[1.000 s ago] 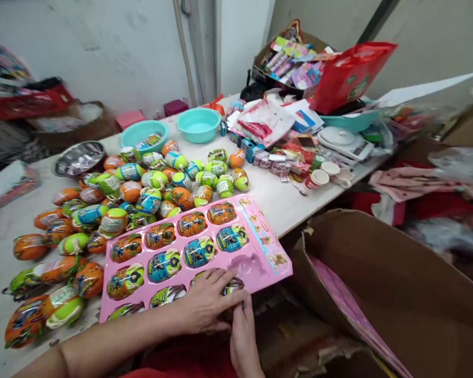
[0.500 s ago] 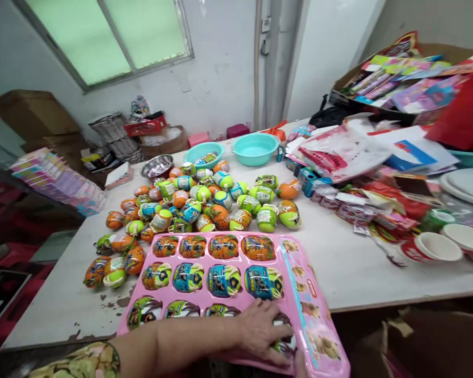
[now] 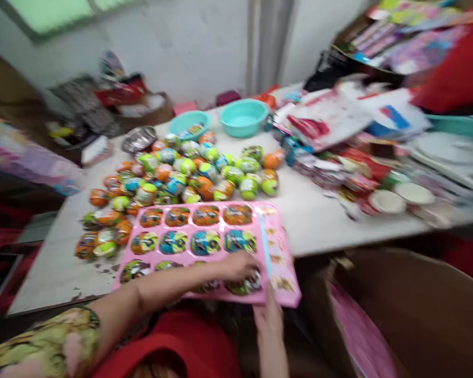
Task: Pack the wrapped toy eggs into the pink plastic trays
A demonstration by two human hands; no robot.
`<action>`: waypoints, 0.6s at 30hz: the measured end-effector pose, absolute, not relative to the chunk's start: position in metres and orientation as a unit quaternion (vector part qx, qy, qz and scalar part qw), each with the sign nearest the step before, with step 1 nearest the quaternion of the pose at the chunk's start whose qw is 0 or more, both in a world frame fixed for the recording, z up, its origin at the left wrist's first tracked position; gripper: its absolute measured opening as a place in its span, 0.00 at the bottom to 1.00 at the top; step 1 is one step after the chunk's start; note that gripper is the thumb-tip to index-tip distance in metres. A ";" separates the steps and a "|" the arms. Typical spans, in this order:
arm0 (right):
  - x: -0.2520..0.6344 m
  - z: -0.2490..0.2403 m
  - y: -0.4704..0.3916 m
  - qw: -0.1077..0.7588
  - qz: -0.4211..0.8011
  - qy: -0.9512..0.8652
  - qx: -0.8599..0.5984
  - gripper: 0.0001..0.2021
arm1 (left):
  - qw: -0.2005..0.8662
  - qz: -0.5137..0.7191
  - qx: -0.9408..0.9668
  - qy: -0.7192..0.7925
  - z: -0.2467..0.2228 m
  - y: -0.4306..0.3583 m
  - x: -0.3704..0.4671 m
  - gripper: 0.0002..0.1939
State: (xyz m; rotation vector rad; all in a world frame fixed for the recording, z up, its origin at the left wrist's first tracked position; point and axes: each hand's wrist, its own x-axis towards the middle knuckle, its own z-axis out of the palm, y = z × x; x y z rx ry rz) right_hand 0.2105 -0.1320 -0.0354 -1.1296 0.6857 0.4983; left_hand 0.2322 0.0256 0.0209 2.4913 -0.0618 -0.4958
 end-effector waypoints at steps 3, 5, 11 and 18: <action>0.220 -0.036 -0.103 0.768 0.239 0.342 -0.485 0.41 | 0.335 -0.133 0.931 0.049 0.025 0.048 0.230 0.17; 0.220 -0.041 -0.098 0.760 0.222 0.358 -0.495 0.38 | 0.299 -0.147 0.943 0.026 0.024 0.051 0.228 0.17; 0.208 -0.068 -0.138 0.607 0.102 0.424 -0.664 0.34 | 0.190 -0.243 0.951 -0.026 0.017 -0.003 0.238 0.13; 0.203 -0.089 -0.157 0.515 0.174 0.319 -0.777 0.38 | 0.179 -0.269 0.946 -0.023 0.020 -0.019 0.243 0.08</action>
